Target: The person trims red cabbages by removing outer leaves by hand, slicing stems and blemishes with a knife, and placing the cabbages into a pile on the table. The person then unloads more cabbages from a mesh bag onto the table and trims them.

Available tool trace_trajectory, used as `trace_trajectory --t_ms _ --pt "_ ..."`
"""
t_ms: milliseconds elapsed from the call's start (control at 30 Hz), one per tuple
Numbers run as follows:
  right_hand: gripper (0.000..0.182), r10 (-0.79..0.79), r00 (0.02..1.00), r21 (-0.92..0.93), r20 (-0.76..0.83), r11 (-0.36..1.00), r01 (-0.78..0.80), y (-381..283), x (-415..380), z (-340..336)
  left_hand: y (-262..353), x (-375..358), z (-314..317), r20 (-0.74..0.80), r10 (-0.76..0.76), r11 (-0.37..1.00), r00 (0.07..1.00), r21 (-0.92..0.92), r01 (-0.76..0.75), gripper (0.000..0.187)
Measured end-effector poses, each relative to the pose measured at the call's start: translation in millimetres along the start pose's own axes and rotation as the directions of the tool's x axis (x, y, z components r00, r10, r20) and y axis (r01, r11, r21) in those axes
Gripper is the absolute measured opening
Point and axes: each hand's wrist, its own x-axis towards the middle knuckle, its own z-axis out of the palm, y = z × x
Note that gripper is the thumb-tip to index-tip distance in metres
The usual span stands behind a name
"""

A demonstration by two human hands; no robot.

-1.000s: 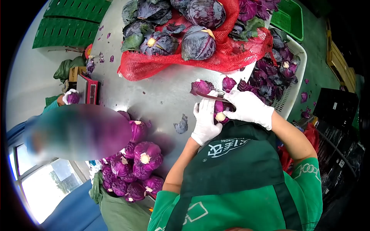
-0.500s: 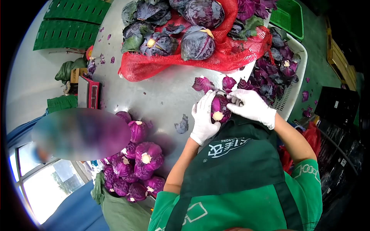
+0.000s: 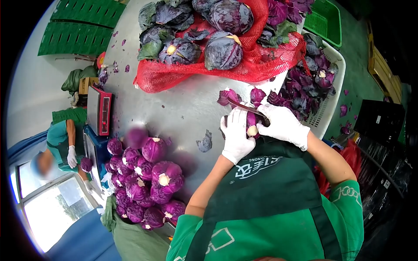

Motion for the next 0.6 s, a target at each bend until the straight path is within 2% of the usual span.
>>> trace_trajectory --t_ms 67,167,300,367,500,600 --pt "0.06 0.077 0.993 0.083 0.088 0.993 -0.084 3.0 -0.4 -1.0 -1.7 -1.3 0.7 0.002 0.008 1.0 1.0 0.006 -0.008 0.077" --pt "0.061 0.075 0.991 0.089 0.115 0.992 -0.085 -0.3 -1.4 -5.7 -3.5 -5.8 3.5 -0.008 0.011 1.0 1.0 -0.002 -0.011 0.078" --pt "0.063 0.059 0.992 0.078 0.108 0.995 -0.068 1.1 -1.0 -4.6 -3.0 -5.4 4.6 -0.025 0.014 1.0 1.0 -0.001 -0.015 0.078" --pt "0.06 -0.048 0.999 0.075 0.021 0.996 0.046 8.6 1.5 1.2 -2.0 -4.0 2.5 -0.017 0.021 1.0 1.0 -0.002 -0.021 0.078" --pt "0.062 -0.041 0.999 0.084 -0.013 0.996 0.042 8.2 2.4 4.3 -2.3 -4.7 6.7 -0.045 0.028 1.0 0.999 0.012 -0.027 0.079" --pt "0.053 0.004 1.0 0.043 0.002 0.999 -0.004 0.7 -0.3 7.1 -0.2 -4.5 5.1 -0.029 0.003 1.0 1.0 -0.002 -0.003 0.082"
